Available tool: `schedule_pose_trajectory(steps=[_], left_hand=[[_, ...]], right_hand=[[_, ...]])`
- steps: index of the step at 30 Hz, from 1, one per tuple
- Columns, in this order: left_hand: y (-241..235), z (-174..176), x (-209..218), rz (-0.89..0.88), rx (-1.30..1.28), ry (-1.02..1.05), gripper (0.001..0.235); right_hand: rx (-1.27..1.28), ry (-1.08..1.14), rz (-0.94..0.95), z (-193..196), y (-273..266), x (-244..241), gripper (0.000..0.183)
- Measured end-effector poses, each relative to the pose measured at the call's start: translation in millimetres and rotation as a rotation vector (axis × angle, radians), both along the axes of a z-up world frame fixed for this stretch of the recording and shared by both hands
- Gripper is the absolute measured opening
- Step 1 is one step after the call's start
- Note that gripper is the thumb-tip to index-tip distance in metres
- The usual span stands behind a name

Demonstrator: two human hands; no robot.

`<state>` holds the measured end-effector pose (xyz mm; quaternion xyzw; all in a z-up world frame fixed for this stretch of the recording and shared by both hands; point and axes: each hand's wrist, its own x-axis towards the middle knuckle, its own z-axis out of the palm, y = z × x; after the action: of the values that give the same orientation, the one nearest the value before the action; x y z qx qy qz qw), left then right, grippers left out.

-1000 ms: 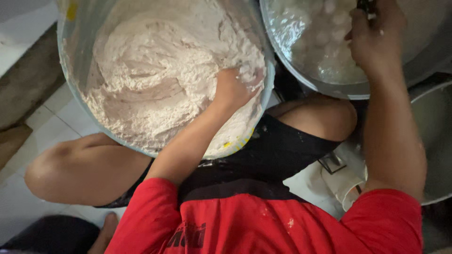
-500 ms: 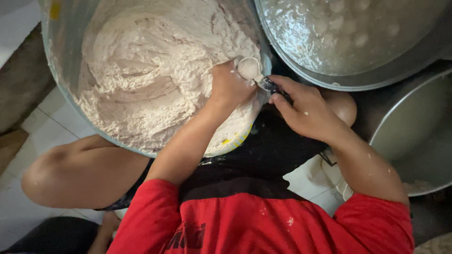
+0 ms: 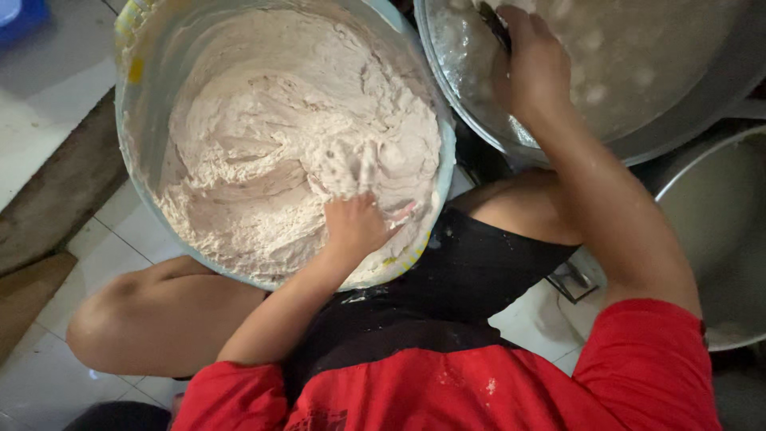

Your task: The person scoops dough from a large basin using a small scoop and transfers it into a metal tray. They repeat this action continuously, portioning the dough into smaller pieces.

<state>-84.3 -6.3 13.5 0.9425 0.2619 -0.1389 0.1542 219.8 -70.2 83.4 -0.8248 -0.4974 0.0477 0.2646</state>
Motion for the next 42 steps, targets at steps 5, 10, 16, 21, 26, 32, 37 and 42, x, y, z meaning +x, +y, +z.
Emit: schedule_pose_trajectory(steps=[5, 10, 16, 21, 26, 32, 37, 42], left_hand=[[15.3, -39.1, 43.7, 0.053, -0.089, 0.010, 0.066], [53.1, -46.5, 82.5, 0.366, -0.233, -0.100, 0.070], [52.9, -42.5, 82.3, 0.255, -0.411, -0.654, 0.041], [30.7, -32.6, 93.3, 0.295, -0.410, -0.841, 0.023], [30.4, -6.6, 97.7, 0.350, -0.566, -1.015, 0.027], [33.1, 6.2, 100.8, 0.311, -0.545, -0.919, 0.026], [33.1, 5.0, 104.0, 0.437, -0.451, -0.647, 0.033], [30.9, -6.9, 98.8, 0.330, -0.227, -0.570, 0.052]], right_hand=[[0.074, 0.017, 0.030, 5.4, -4.2, 7.8, 0.034], [0.141, 0.146, -0.034, 35.3, -41.3, 6.6, 0.027], [0.022, 0.174, -0.181, 43.6, -69.3, -16.4, 0.021], [-0.047, 0.477, -0.127, 44.3, -79.9, -50.0, 0.030], [-0.224, 0.648, -0.068, 53.0, -73.3, -71.6, 0.033], [-0.099, 0.422, 0.147, 54.6, -63.5, -83.8, 0.037], [-0.287, 0.786, 0.012, 45.3, -61.6, -80.0, 0.039], [-0.187, 0.612, -0.075, 18.7, -47.4, -43.2, 0.041]])
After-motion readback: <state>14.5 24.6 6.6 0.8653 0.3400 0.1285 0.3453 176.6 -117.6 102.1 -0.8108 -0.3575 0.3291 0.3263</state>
